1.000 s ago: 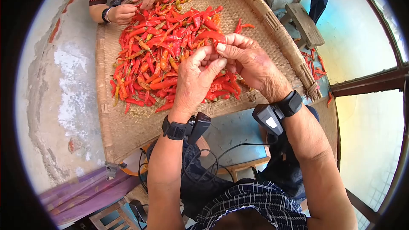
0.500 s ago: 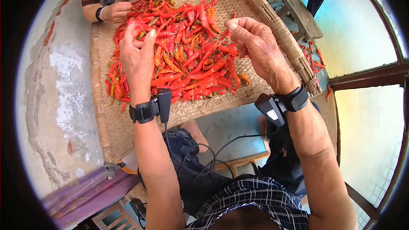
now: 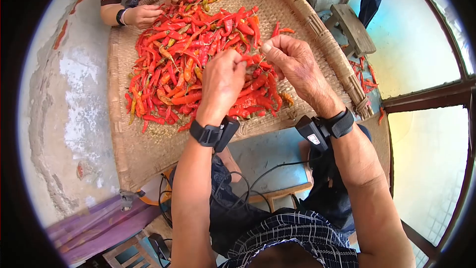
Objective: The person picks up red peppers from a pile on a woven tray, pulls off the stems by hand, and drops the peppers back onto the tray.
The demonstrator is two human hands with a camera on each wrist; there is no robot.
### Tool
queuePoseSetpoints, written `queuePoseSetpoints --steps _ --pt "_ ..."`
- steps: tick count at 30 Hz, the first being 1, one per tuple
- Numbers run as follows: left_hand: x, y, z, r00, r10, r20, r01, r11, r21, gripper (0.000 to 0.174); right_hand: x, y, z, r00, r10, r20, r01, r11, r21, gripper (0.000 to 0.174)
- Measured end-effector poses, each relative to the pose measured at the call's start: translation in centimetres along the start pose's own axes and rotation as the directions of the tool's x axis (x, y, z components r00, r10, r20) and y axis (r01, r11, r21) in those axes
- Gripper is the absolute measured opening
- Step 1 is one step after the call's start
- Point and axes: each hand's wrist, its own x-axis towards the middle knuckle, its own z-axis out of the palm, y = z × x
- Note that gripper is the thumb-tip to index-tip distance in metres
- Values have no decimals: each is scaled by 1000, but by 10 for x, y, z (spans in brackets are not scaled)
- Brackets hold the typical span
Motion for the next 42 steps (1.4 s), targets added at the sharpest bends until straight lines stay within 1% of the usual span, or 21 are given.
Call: queuePoseSetpoints --steps 1,2,4,5,7,9,12,15,19,20,22,24,27,28,30,31,33,38,40,41,42 --pt "0 3 -7 981 -184 56 190 973 -133 9 1 1 -1 1000 -5 2 5 1000 0 24" --pt "0 5 -11 982 -182 53 188 974 -130 9 1 1 -1 1000 6 17 -5 1000 -25 25" --pt "-2 6 -16 955 -286 85 258 648 -716 14 0 3 1 999 17 31 -15 999 -52 25" --pt "-5 9 -19 965 -231 127 240 567 -788 15 -1 4 5 998 -30 58 37 991 -129 25" --pt "-11 15 -18 959 -233 159 256 478 -840 14 -4 13 15 985 -169 33 171 949 -266 25" --pt "-15 13 -17 956 -214 201 268 356 -895 11 -3 16 17 977 -176 118 198 957 -214 25" --pt "-19 8 -23 935 -225 274 344 394 -852 10 -3 11 18 947 -149 285 199 967 -156 27" --pt "-16 5 -29 932 -267 247 343 418 -841 10 -2 -1 13 886 10 464 189 905 -382 27" --pt "5 -24 -49 912 -406 -52 58 255 -965 12 -3 10 16 933 -115 340 154 984 -92 24" --pt "11 -33 -57 887 -456 -71 24 200 -979 17 -3 8 12 935 -106 339 146 985 -94 24" --pt "14 -42 -67 847 -532 -9 61 115 -991 25 -4 -10 5 991 -17 135 32 993 -111 23" --pt "8 -38 -64 827 -561 22 147 179 -973 32 0 -6 -2 996 -27 79 37 993 -116 24" --pt "-1 -12 -43 926 -309 218 377 704 -602 28 6 1 -6 1000 6 -22 -5 999 37 25" --pt "-4 -6 -33 962 -160 220 242 874 -421 21 7 2 -7 1000 13 -26 -12 999 39 25" --pt "-13 13 -21 964 -73 254 138 959 -248 17 7 3 -8 998 -55 -22 54 998 -18 25" --pt "-16 15 -14 963 -72 260 139 958 -250 17 5 0 -6 999 -39 -26 39 999 -27 26" --pt "-21 15 -1 976 126 177 -131 991 17 14 3 1 -4 998 -65 -4 65 995 -70 26" --pt "-13 13 0 978 162 132 -164 987 2 13 4 4 -5 988 -155 3 151 961 -231 25" --pt "-10 15 -10 981 -178 79 192 954 -231 10 2 4 -5 985 -171 14 168 946 -276 25" --pt "-9 6 -10 981 -192 17 183 902 -392 10 2 4 -5 982 -187 26 186 930 -318 24" --pt "-8 8 -18 975 -206 82 212 760 -615 11 1 6 -2 982 -188 25 186 930 -316 24"
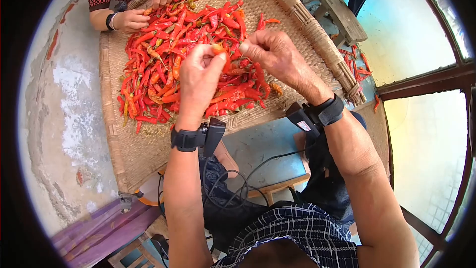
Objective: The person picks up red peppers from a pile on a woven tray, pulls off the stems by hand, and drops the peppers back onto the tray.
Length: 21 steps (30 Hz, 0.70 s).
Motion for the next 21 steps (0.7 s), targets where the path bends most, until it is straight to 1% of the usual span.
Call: queuePoseSetpoints --steps 1,2,3,4,5,6,7,8,9,10,11,12,13,14,15,16,17,18,19,20,21 --pt "-1 3 -3 998 -54 33 59 984 -171 11 -2 1 7 999 -27 44 23 996 89 24" --pt "-3 5 -5 992 -101 74 121 934 -335 11 -3 1 12 995 -58 86 43 983 177 25" --pt "-4 7 -5 992 -101 72 120 935 -335 11 -4 -1 14 986 -81 144 53 981 184 25" --pt "-7 10 -4 984 -123 127 166 884 -437 11 -4 -2 15 986 -81 147 53 982 183 25" --pt "-8 11 -4 974 -136 183 214 820 -531 10 -4 -2 15 970 -77 231 52 992 111 25" --pt "-8 10 -7 974 -136 180 213 819 -532 10 -3 -3 15 948 -66 312 57 998 38 25" --pt "-7 9 -11 975 -145 169 210 848 -487 10 -2 -8 12 929 -62 364 69 998 -6 24" --pt "-4 8 -17 975 -153 158 208 874 -440 10 -2 -6 13 929 -61 365 68 998 -8 24" --pt "0 7 -22 986 -137 99 168 854 -492 11 -2 -2 13 930 -89 357 89 996 18 23" --pt "8 1 -28 993 -115 -10 89 815 -573 15 -1 0 13 931 -119 346 111 993 43 23" --pt "19 -3 -36 981 -154 -118 33 729 -684 19 0 2 13 932 -120 342 113 993 38 23" --pt "28 -3 -43 953 -209 -217 -38 630 -776 22 0 2 13 973 -96 208 75 991 109 22" --pt "31 -4 -48 932 -276 -233 -27 590 -807 25 1 2 12 995 -60 73 46 982 183 22" --pt "34 -6 -53 907 -342 -245 -19 549 -836 29 3 2 9 995 -61 73 47 982 180 22" --pt "35 -8 -52 898 -383 -217 37 557 -830 30 5 0 5 1000 -9 12 7 985 173 22" --pt "31 -13 -49 943 -300 -142 112 689 -716 30 6 -2 1 998 42 -49 -33 985 170 22" --pt "26 -19 -42 962 -264 -75 174 798 -577 29 5 -4 -3 995 71 -65 -57 980 193 24" --pt "16 -5 -20 971 -237 -9 212 884 -416 28 4 -4 -6 996 61 -59 -49 980 195 24" --pt "9 -3 -7 987 -151 49 152 988 -30 28 4 -3 -9 997 67 -32 -63 990 124 25" --pt "4 -5 2 986 -99 132 45 933 357 28 4 -2 -11 997 73 -4 -73 996 53 27" --pt "-1 -11 9 980 118 161 -193 764 615 28 3 -4 -13 999 39 4 -39 998 -53 28"
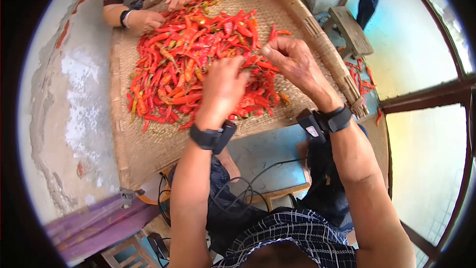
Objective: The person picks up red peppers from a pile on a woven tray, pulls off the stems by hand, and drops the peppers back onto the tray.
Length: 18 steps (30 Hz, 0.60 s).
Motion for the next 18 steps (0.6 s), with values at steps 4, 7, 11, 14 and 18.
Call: queuePoseSetpoints --steps 4,7,11,14,18 --pt "-6 -11 16 978 201 -64 -182 959 218 10 -9 0 2 971 -66 228 136 942 -307 23" --pt "-8 -8 15 967 225 -115 -199 959 202 8 -16 3 10 949 -92 301 195 922 -334 28" --pt "-13 -4 2 990 98 -104 -80 984 159 11 -16 0 13 932 -3 363 155 907 -392 35" --pt "-15 -13 -7 988 71 -140 -40 977 210 12 -13 -8 12 923 60 381 162 836 -525 38" --pt "-25 -4 -24 975 116 -192 -115 993 17 34 -10 -22 13 987 -31 159 107 862 -495 34"
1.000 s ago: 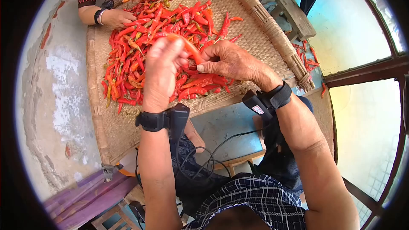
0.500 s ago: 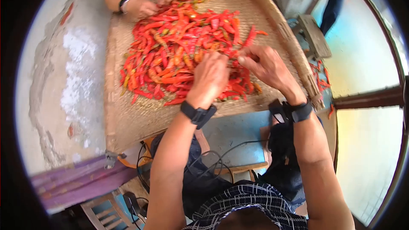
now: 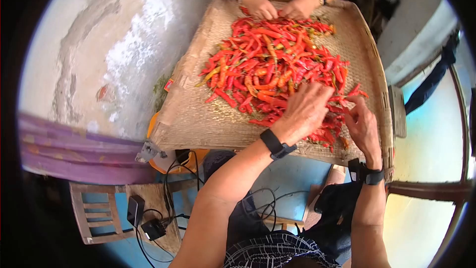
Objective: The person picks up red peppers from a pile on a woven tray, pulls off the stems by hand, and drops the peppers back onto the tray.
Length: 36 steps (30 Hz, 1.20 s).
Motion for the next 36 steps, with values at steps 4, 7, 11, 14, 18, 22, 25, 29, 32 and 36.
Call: queuePoseSetpoints --steps 4,7,11,14,18,22,25,29,32,36 --pt "-3 8 4 995 99 24 -84 931 -354 49 2 -9 13 995 -97 17 74 850 521 25" --pt "-2 7 -5 997 52 61 -35 965 -259 26 -1 -23 20 991 -4 130 -91 695 713 21" --pt "3 -3 -20 1000 30 6 -29 1000 -7 11 6 -17 22 1000 15 22 -27 685 728 14" --pt "16 -28 -29 970 63 -234 -16 980 199 8 9 -12 24 993 66 -102 36 644 764 14" --pt "28 -48 -59 832 -82 -549 210 962 175 52 12 4 17 983 128 -134 32 595 803 13" --pt "20 -40 -39 955 -79 -287 125 981 148 35 13 11 11 971 190 -145 8 581 814 14" --pt "6 -24 -6 996 -35 80 27 994 108 13 11 13 5 973 177 -150 -9 674 738 15" --pt "1 -23 21 996 60 70 -78 954 288 11 5 10 0 984 142 -111 -17 687 726 15" --pt "8 -24 19 996 54 73 -69 972 225 9 2 13 -2 991 122 -63 -43 710 703 15" --pt "17 -15 4 985 -139 103 157 968 -194 11 -1 12 -4 998 69 -12 -47 787 615 17"
